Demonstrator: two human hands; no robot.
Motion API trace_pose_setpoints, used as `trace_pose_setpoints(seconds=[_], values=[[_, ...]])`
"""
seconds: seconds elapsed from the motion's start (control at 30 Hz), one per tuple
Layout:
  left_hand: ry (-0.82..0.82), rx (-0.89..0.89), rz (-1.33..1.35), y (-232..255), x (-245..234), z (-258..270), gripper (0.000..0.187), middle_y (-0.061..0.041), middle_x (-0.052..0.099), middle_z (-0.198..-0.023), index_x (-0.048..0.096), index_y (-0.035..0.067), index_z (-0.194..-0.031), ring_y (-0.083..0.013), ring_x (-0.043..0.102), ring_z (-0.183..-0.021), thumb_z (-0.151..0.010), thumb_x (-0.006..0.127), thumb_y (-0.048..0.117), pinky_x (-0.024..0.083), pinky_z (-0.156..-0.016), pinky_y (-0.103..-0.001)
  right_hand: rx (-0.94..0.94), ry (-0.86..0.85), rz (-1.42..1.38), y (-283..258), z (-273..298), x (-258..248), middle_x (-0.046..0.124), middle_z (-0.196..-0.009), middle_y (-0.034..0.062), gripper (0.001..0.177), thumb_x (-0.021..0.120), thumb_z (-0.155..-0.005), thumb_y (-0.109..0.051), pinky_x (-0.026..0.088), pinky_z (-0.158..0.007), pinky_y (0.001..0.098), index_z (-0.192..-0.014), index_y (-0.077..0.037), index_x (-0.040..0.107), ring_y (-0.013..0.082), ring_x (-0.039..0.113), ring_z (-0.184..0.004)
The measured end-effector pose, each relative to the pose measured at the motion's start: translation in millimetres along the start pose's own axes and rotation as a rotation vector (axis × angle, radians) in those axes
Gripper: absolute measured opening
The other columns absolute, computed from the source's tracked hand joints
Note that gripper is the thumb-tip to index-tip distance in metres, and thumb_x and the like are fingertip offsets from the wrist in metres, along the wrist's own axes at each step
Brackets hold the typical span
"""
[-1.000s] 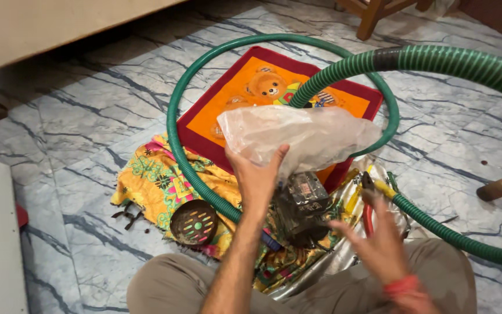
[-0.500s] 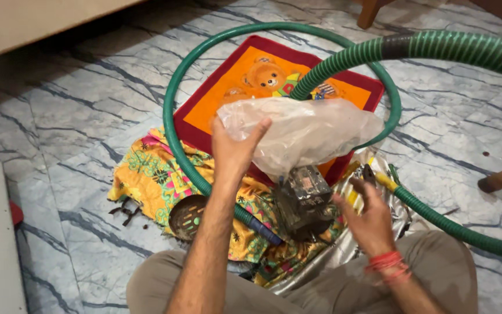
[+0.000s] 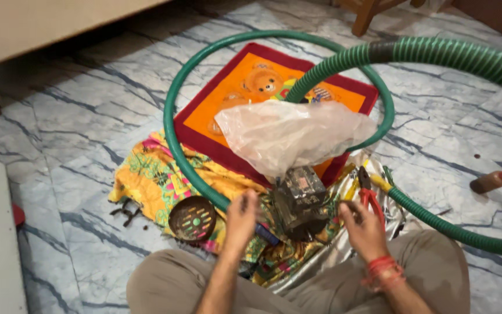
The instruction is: The person sits on the floor and works on a small electric motor, using a plastic bag to cover part of it and a yellow tool to manipulate components. They also use pliers to adjust wires and connections on the motor.
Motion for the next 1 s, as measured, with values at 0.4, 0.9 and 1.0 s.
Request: trace_pose_setpoints(seconds=[0.4, 0.9, 1.0], values=[[0.314, 0.511, -0.154, 131, 18, -13, 0.123, -0.024, 0.04, -0.152, 0.018, -0.003, -0.152, -0.0344, 0.053, -0.13, -0.063, 0.096, 0.029, 0.046, -0.104, -0.04, -0.41, 0.472, -0.007, -122, 0, -71, 0.071, -0.115, 0.0126, 0.039, 0.075, -0.093, -0.017, 0.057, -0.089, 0.0315, -0.124, 0.001, 0.062, 0.0183, 0.071, -0.099], [0.256, 0.138, -0.208, 82, -20, -21, 0.069, -0.015, 0.069, -0.12, 0.052, 0.008, -0.136, -0.029, 0.072, -0.107, -0.075, 0.082, 0.015, 0.058, -0.092, -0.04, -0.91, 0.587, 0.016, -183, 15, -69, 0.066, -0.115, 0.0167, 0.045, 0.081, -0.083, 0.003, 0.058, -0.092, 0.0307, -0.119, 0.001, 0.053, 0.0205, 0.07, -0.102], [0.399, 0.386, -0.264, 110, -19, -17, 0.083, -0.019, 0.056, -0.133, 0.04, 0.003, -0.145, -0.0324, 0.061, -0.117, -0.073, 0.08, 0.012, 0.05, -0.1, -0.042, -0.892, 0.652, -0.076, -185, 20, -104, 0.064, -0.115, 0.0159, 0.035, 0.076, -0.096, 0.009, 0.059, -0.094, 0.0281, -0.121, 0.0, 0.053, 0.0197, 0.07, -0.104]])
Point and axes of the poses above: each hand's wrist, its own z-axis away from the middle knuckle, its own x-axis out of the palm, y = z × x, the point moved 3 cm from there along -z, towards the middle knuckle
